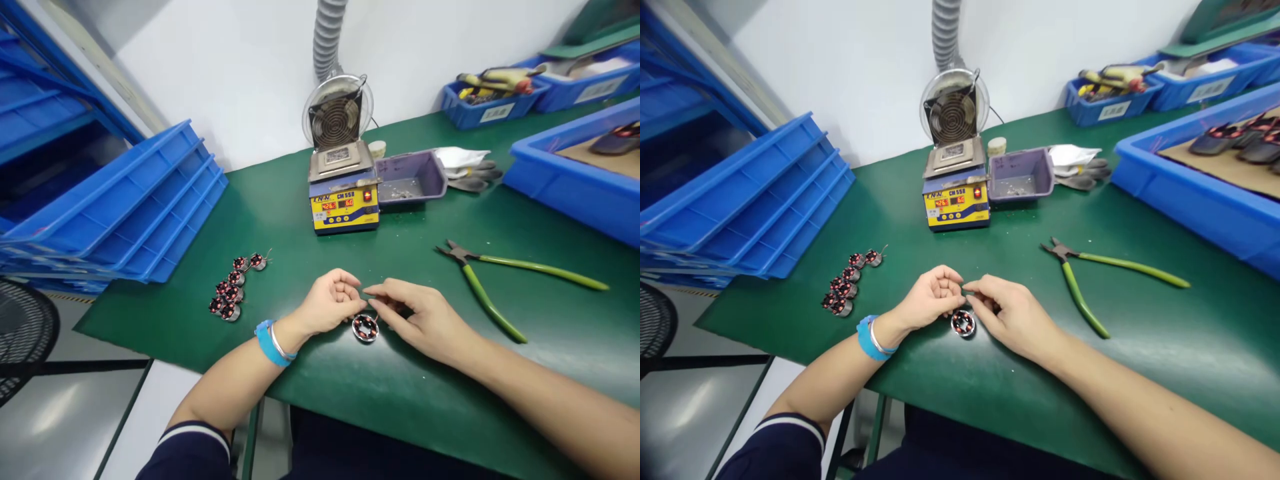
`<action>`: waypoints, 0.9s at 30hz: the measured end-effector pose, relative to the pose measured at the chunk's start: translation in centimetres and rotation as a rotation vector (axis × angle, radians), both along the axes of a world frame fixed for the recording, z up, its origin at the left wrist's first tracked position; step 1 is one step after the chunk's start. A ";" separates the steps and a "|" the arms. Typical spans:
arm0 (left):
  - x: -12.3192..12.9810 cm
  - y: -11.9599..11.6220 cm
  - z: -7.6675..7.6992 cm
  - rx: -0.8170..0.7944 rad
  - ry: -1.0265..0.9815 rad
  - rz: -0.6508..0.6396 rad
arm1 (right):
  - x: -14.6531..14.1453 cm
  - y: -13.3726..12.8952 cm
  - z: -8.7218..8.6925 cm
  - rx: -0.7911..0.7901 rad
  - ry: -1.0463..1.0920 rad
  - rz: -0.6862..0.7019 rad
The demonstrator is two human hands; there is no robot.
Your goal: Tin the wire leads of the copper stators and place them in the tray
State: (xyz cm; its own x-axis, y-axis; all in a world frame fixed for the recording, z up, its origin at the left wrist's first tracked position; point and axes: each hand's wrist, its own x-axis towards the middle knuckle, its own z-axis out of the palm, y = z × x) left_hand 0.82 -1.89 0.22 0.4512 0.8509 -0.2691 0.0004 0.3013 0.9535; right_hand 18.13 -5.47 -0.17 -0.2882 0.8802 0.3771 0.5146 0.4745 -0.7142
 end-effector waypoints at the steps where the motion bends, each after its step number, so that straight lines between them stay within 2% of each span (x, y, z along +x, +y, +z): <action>1: 0.0 0.0 0.1 -0.007 -0.003 -0.001 | 0.0 0.0 0.0 -0.005 0.001 -0.003; 6: -0.2 0.2 0.4 -0.044 0.066 -0.078 | 0.0 -0.1 0.3 -0.167 0.071 -0.008; 10: -0.2 0.3 0.4 -0.031 0.112 -0.079 | 0.1 0.1 0.2 -0.331 0.199 -0.008; 13: -0.2 0.2 0.3 -0.008 0.122 -0.077 | 0.5 0.4 0.1 -0.395 0.282 -0.018; 21: -0.1 0.1 0.3 0.025 0.108 -0.092 | 0.9 0.8 0.5 -0.297 0.189 -0.008; 27: 0.1 0.2 0.4 0.048 0.076 -0.088 | 0.8 0.8 0.1 -0.291 0.225 -0.026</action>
